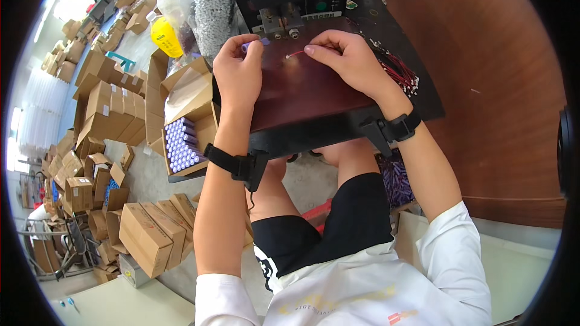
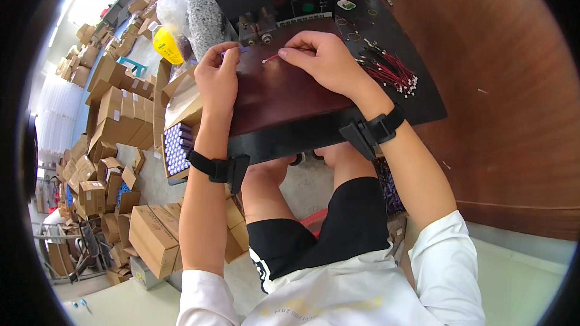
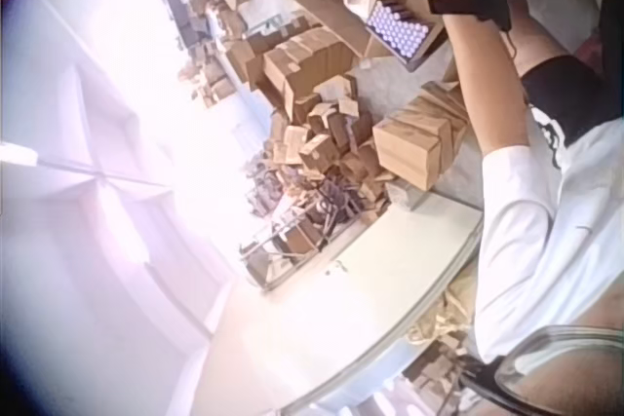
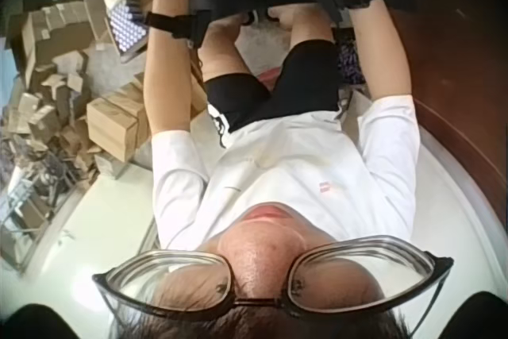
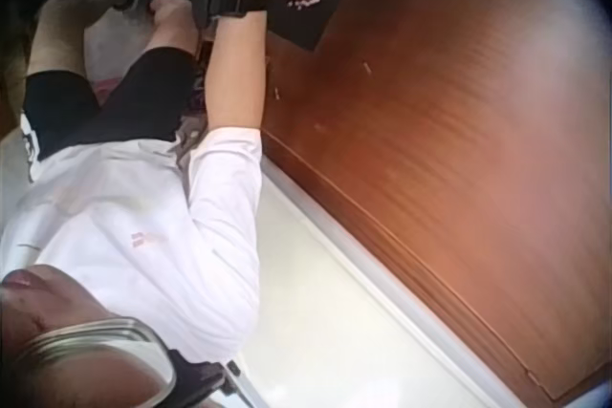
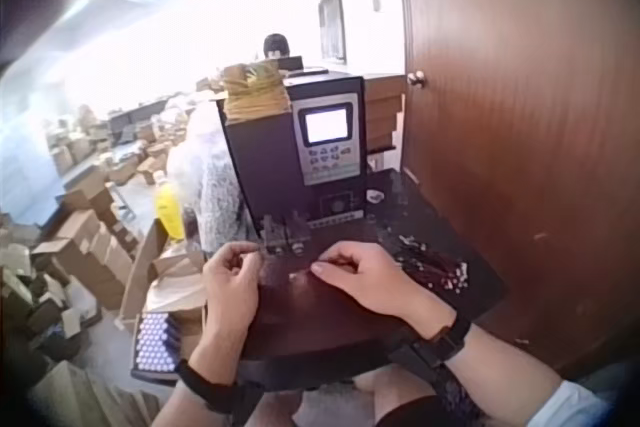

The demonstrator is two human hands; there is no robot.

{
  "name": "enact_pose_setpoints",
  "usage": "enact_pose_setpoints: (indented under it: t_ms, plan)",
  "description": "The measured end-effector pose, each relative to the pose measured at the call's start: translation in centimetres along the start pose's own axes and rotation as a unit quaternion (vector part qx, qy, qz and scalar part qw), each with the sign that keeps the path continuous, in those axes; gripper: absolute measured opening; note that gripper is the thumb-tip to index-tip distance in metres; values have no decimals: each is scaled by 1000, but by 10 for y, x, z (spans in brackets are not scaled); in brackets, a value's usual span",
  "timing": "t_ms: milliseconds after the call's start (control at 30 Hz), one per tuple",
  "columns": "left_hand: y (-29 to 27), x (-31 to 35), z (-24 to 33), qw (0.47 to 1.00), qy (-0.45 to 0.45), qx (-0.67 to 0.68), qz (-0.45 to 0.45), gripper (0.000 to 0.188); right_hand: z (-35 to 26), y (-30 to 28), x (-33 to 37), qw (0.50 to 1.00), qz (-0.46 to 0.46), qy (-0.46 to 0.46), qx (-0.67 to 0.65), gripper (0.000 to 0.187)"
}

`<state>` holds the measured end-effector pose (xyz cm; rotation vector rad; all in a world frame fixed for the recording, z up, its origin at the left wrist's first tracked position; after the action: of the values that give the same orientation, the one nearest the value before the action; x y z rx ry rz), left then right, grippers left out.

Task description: Using a spot-welding or fusing machine to join wires to electronic components on a production line.

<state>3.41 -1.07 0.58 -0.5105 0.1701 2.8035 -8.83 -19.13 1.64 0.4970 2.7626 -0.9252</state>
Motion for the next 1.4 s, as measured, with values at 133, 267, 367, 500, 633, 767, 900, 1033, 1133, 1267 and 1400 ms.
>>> enact_pose_setpoints:
  t_ms: [133, 267, 367, 500, 633, 767, 900, 1033, 1133, 1267, 1400]
  plan:
    - [2, 0, 0, 1000, 24, 10, 1, 21, 1, 1, 2, 999, -10, -24, -21, 27]
    - [7, 3, 2, 999, 20, -17, -28, 23, 5, 1, 0, 998, -31, -12, -44, 27]
    - [19, 6, 8, 977, 61, -148, -141, 27, 8, 1, -4, 997, -21, -2, -80, 27]
    - [25, 8, 8, 966, 33, -180, -181, 30, 14, 4, -6, 994, 14, 14, -104, 27]
    - [26, 6, 7, 965, 38, -171, -194, 32, 12, 3, -8, 996, 20, 20, -81, 27]
    - [28, 7, 4, 966, 38, -157, -201, 32, 12, 4, -9, 997, 30, 26, -65, 28]
    - [29, 7, 5, 963, 47, -169, -205, 32, 13, 3, -9, 997, 38, 33, -63, 30]
    - [27, 8, 5, 963, 49, -166, -208, 32, 11, 5, -9, 998, 41, 30, -46, 30]
    - [29, 6, 6, 961, 59, -168, -209, 31, 13, 3, -10, 997, 40, 18, -56, 30]
    - [28, 7, 5, 965, 33, -162, -206, 30, 12, 3, -9, 997, 39, 23, -65, 28]
    - [25, 9, 6, 965, 43, -153, -208, 29, 7, 4, -5, 998, 34, 28, -37, 26]
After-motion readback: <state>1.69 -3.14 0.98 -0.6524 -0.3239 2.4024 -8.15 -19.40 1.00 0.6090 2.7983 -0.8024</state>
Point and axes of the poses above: each hand's wrist, its own x-axis away from the middle knuckle, its own y-axis out of the palm, z = x × y, the point moved 4 cm from there along -x, towards the middle knuckle, and after that the axes turned 12 degrees about x, right-handed, at the moved point
